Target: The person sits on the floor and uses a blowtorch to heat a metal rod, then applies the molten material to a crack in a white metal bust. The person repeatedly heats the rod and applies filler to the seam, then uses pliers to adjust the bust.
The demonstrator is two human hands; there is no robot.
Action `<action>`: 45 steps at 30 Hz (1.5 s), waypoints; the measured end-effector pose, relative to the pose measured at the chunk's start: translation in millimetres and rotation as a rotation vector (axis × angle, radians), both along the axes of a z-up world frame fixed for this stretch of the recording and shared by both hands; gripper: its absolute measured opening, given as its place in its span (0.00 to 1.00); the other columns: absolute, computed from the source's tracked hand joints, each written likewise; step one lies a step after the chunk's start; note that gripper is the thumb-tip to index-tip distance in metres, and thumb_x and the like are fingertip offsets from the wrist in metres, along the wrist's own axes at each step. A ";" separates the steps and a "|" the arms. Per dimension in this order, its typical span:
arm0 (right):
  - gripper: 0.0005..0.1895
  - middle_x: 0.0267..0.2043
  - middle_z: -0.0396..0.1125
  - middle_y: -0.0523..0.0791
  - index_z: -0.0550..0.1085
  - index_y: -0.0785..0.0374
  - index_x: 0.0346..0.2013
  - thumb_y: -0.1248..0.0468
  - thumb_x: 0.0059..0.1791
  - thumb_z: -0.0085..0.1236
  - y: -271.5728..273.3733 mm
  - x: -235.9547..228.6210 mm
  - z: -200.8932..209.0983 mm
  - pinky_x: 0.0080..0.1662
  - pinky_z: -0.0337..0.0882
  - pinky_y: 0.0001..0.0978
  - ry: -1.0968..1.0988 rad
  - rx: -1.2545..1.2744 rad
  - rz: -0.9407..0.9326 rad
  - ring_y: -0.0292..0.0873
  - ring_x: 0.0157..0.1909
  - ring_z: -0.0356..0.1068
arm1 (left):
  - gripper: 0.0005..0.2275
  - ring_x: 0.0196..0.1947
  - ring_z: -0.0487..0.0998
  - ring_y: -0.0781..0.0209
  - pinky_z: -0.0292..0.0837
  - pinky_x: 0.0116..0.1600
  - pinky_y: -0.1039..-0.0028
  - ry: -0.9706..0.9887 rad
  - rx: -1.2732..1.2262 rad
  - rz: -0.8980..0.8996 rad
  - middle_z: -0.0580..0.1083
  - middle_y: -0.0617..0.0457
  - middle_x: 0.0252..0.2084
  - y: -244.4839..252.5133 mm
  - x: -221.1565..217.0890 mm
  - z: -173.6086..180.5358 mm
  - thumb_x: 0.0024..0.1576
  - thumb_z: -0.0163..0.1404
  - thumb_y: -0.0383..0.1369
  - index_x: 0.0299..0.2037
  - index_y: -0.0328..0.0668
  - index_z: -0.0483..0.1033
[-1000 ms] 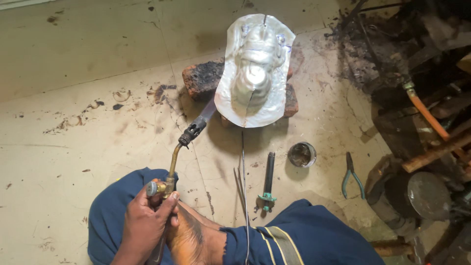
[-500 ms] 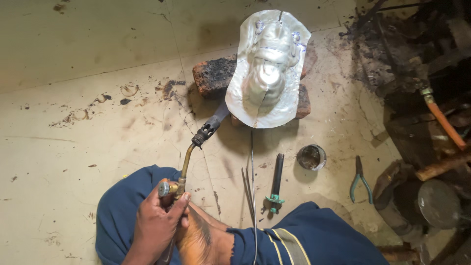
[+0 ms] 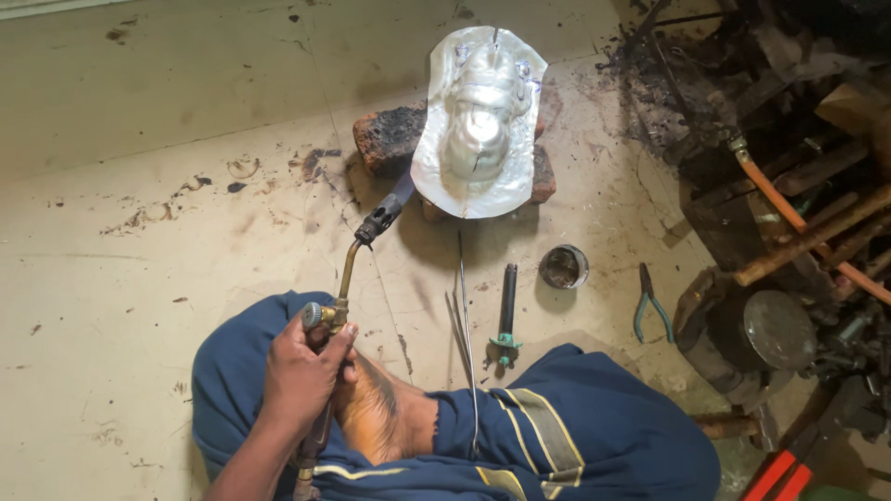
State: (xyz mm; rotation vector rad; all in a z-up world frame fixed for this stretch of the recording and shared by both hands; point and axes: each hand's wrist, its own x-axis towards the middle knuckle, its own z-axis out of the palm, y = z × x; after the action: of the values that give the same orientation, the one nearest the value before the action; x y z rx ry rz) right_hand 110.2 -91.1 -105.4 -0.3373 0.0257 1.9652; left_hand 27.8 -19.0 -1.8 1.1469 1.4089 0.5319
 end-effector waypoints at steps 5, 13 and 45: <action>0.30 0.52 0.69 0.39 0.68 0.59 0.59 0.52 0.48 0.70 1.6 1.4 16.9 0.58 0.69 0.27 -0.068 0.016 0.043 0.34 0.55 0.69 | 0.06 0.17 0.74 0.69 0.69 0.24 0.77 -0.083 -0.010 0.016 0.76 0.54 0.24 -3.5 -3.5 1.1 0.57 0.56 0.29 0.38 0.36 0.75; 0.25 0.53 0.69 0.37 0.68 0.55 0.60 0.54 0.51 0.64 1.5 0.5 -13.5 0.58 0.68 0.25 -0.067 0.006 0.093 0.32 0.55 0.68 | 0.06 0.18 0.73 0.68 0.69 0.24 0.77 -0.126 -0.034 0.038 0.75 0.53 0.25 -1.3 -5.0 -5.2 0.57 0.56 0.28 0.39 0.34 0.74; 0.15 0.37 0.76 0.57 0.81 0.67 0.33 0.59 0.38 0.70 -22.4 210.0 -22.6 0.49 0.75 0.45 -2.197 -0.297 0.463 0.55 0.43 0.77 | 0.05 0.19 0.74 0.68 0.70 0.24 0.78 -0.156 -0.087 0.040 0.75 0.52 0.25 7.0 1.0 -3.7 0.57 0.56 0.27 0.38 0.34 0.73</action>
State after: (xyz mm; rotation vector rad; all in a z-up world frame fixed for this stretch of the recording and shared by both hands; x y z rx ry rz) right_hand 320.1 -113.5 -128.0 -2.5693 -1.2046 0.9802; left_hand 28.8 -12.0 -5.5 0.9885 1.3098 0.5699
